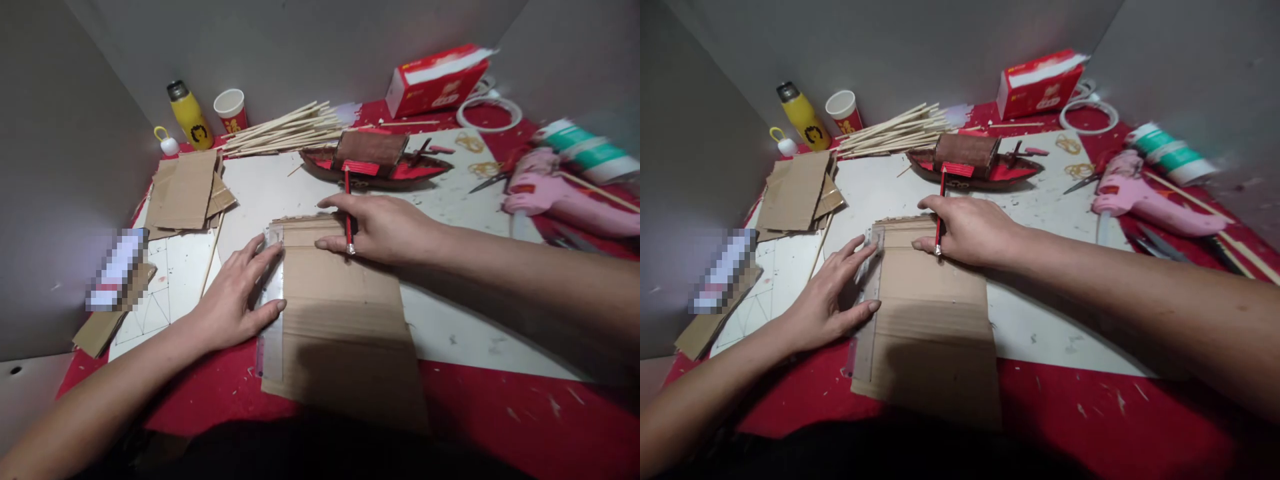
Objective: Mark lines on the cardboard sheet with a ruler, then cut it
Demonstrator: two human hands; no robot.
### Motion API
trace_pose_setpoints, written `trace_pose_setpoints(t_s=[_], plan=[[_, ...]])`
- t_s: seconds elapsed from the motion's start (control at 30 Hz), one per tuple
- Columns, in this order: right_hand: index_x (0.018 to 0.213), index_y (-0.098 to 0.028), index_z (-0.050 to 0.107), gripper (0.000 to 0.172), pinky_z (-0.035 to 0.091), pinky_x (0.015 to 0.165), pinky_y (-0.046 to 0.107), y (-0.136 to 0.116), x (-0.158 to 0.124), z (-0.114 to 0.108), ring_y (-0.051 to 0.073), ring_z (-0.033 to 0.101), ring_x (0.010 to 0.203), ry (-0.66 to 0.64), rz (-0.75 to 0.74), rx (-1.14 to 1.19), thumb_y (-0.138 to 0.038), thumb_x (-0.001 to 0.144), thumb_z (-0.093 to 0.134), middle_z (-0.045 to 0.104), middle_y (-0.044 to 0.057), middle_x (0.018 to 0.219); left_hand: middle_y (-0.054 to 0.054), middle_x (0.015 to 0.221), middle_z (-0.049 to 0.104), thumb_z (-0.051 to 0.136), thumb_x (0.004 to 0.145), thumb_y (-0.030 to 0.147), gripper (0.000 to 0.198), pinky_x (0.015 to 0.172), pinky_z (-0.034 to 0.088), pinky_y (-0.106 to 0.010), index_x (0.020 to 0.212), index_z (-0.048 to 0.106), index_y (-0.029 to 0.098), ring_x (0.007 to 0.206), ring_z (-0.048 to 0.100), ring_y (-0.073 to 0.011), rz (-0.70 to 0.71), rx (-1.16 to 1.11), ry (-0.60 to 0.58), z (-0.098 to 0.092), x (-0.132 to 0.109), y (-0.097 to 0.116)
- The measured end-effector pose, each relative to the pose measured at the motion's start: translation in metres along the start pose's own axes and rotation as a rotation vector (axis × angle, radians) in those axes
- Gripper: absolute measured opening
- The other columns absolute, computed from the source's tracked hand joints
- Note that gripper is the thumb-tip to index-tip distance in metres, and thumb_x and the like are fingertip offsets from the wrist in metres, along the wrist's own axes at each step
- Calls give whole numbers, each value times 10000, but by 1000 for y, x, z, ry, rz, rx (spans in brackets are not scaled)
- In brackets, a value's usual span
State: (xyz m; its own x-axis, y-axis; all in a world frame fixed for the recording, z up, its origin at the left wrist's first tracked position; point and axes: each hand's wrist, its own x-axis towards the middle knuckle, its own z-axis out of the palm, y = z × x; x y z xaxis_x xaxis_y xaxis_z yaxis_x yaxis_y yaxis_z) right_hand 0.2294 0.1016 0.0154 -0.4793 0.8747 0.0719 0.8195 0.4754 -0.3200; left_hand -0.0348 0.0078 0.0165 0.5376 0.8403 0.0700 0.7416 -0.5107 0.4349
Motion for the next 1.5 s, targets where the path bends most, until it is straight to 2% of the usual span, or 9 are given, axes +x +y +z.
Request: trace_pose_setpoints(t_s=[0.13, 0.27, 0.53, 0.73, 0.93, 1.0, 1.2, 1.33, 1.5], plan=[[1044, -193, 702, 386, 418, 595, 301, -1, 12, -17, 186, 574, 624, -81, -25, 162, -483, 791, 680, 651, 15, 701, -143, 1572, 346, 656, 889, 296, 736, 1088, 442, -508, 1533, 299, 287, 1451, 341, -313, -66, -233, 96, 1, -2, 6], [794, -207, 636, 324, 382, 570, 300, -5, 16, -30, 169, 500, 588, 18, 43, 276, -528, 766, 671, 540, -14, 614, -114, 1398, 524, 651, 861, 220, 712, 850, 561, -387, 1512, 372, 290, 1009, 634, -201, -235, -506, 210, -5, -2, 5], [713, -243, 550, 344, 338, 521, 314, -14, -37, -39, 175, 458, 582, 220, 381, 540, -570, 778, 633, 517, 10, 651, -14, 840, 713, 792, 791, 284, 531, 615, 507, -234, 1288, 625, 203, 702, 635, -130, -398, -822, 559, -59, -16, 4], [716, -249, 547, 414, 305, 438, 291, -28, -109, -20, 156, 420, 481, 83, 601, 688, -616, 659, 730, 480, -27, 554, -1, 710, 668, 638, 890, 329, 404, 566, 497, -275, 1261, 676, 175, 577, 583, -140, -336, -549, 216, -52, -23, 24], [728, -228, 583, 430, 394, 472, 307, -27, -129, -20, 180, 518, 531, 150, 649, 688, -636, 690, 712, 579, 9, 604, -68, 1020, 753, 520, 909, 220, 374, 783, 536, -358, 1265, 632, 193, 886, 695, -215, -57, -258, 82, -27, -1, 46], [763, -222, 598, 423, 454, 510, 333, -22, -132, -21, 199, 567, 563, 142, 576, 663, -628, 713, 706, 618, 25, 644, -47, 922, 752, 530, 900, 205, 324, 757, 538, -350, 1206, 636, 192, 808, 693, -199, -20, -235, 98, -24, 8, 50], [1122, -252, 591, 252, 559, 865, 499, -9, -153, -24, 303, 693, 1009, 494, 61, 194, -363, 902, 643, 710, 139, 1120, -111, 1040, 756, 498, 919, 186, 271, 817, 561, -396, 1123, 674, 154, 920, 708, -236, 106, -232, 77, 0, 22, 58], [1313, -224, 522, 457, 572, 934, 468, -13, -147, -14, 304, 640, 1192, 271, -409, 119, -289, 891, 684, 650, 195, 1296, -101, 996, 752, 488, 917, 151, 267, 817, 573, -374, 1090, 691, 149, 905, 706, -224, 219, -324, 14, 15, 22, 70], [1348, -215, 496, 394, 611, 771, 326, -10, -119, -13, 200, 715, 939, 77, -610, 187, -177, 962, 568, 720, 126, 1109, -94, 1047, 736, 471, 952, 189, 284, 792, 602, -356, 1173, 648, 175, 917, 710, -225, 154, -186, -16, 21, 2, 76]])
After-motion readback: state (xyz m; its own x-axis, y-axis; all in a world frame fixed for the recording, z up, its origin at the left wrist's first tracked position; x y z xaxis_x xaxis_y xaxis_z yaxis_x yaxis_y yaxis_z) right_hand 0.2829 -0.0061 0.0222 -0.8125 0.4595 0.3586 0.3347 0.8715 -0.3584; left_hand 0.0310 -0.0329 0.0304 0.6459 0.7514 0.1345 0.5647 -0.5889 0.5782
